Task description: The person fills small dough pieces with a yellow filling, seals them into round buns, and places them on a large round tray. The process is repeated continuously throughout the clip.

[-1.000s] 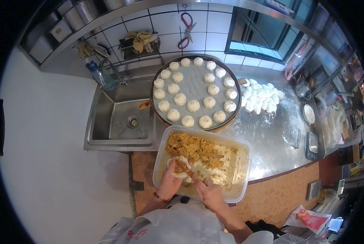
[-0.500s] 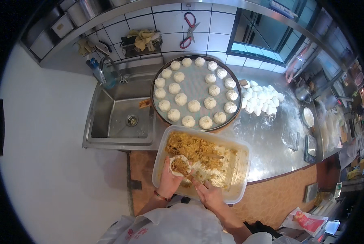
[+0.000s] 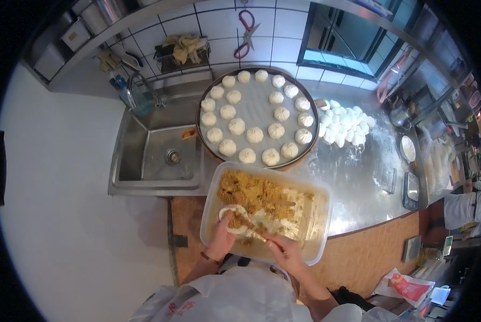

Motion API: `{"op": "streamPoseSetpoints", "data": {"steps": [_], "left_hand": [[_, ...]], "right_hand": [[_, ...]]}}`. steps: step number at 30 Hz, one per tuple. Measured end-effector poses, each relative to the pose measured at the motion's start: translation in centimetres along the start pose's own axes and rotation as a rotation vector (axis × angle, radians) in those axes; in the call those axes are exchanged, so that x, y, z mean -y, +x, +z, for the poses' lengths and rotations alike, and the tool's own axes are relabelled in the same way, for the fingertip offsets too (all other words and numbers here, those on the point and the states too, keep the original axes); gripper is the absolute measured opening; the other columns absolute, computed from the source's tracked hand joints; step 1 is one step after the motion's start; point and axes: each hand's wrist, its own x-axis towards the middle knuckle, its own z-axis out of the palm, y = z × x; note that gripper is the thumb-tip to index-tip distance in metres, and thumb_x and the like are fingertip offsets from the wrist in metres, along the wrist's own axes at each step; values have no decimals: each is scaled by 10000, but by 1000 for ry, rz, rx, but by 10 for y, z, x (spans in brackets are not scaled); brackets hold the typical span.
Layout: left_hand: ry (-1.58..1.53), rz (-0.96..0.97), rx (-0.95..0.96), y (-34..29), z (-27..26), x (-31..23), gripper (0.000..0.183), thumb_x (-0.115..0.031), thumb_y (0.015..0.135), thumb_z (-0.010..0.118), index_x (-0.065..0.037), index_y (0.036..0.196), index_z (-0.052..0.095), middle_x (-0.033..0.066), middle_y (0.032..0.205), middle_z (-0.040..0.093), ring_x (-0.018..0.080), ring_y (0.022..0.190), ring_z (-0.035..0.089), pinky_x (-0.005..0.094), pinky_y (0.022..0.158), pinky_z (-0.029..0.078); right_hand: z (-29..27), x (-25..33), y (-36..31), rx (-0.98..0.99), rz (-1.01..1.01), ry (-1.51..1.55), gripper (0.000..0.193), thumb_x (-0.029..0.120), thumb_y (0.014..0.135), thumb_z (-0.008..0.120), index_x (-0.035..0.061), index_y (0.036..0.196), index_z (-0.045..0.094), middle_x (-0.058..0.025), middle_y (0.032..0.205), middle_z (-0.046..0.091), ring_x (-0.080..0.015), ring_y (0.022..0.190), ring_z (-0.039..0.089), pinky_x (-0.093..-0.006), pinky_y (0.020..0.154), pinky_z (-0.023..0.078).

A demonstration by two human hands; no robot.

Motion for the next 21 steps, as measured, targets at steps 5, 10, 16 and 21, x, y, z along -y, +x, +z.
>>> {"op": "streamPoseSetpoints", "data": {"steps": [5, 10, 16, 21], "left_hand": [[-322, -85, 64, -1, -25, -29, 332, -260, 1048, 535, -36, 1290, 568, 133, 1298, 616, 299, 1237, 587, 485, 992, 504], [-499, -102, -101, -27, -35, -65, 399, -350, 1069, 483, -38, 1305, 560, 170, 1341, 598, 338, 1278, 555, 562, 1097, 412], [-569, -69, -124, -40, -79, -44, 380, -317, 1078, 465, -23, 1294, 566, 183, 1334, 595, 314, 1228, 593, 424, 1032, 520], [-643, -147, -201, -57, -76, -54, 357, -332, 1065, 499, -41, 1260, 570, 146, 1231, 630, 313, 1176, 596, 473, 1005, 495]], "right_hand": [[-29, 8, 18, 189, 108, -198, 226, 164, 984, 639, 60, 1173, 707, -170, 841, 688, -277, 679, 649, -323, 662, 526], [-23, -60, 10, 420, -51, -422, 185, 144, 942, 611, 86, 1095, 699, -203, 783, 670, -384, 696, 656, -463, 631, 524], [-4, -98, 11, 647, 50, -456, 214, 159, 964, 576, 103, 1142, 681, -221, 859, 686, -394, 777, 667, -465, 692, 541], [3, -93, 19, 671, 194, -215, 225, 149, 995, 565, 100, 1193, 662, -211, 888, 690, -352, 769, 666, -400, 747, 542]]}}
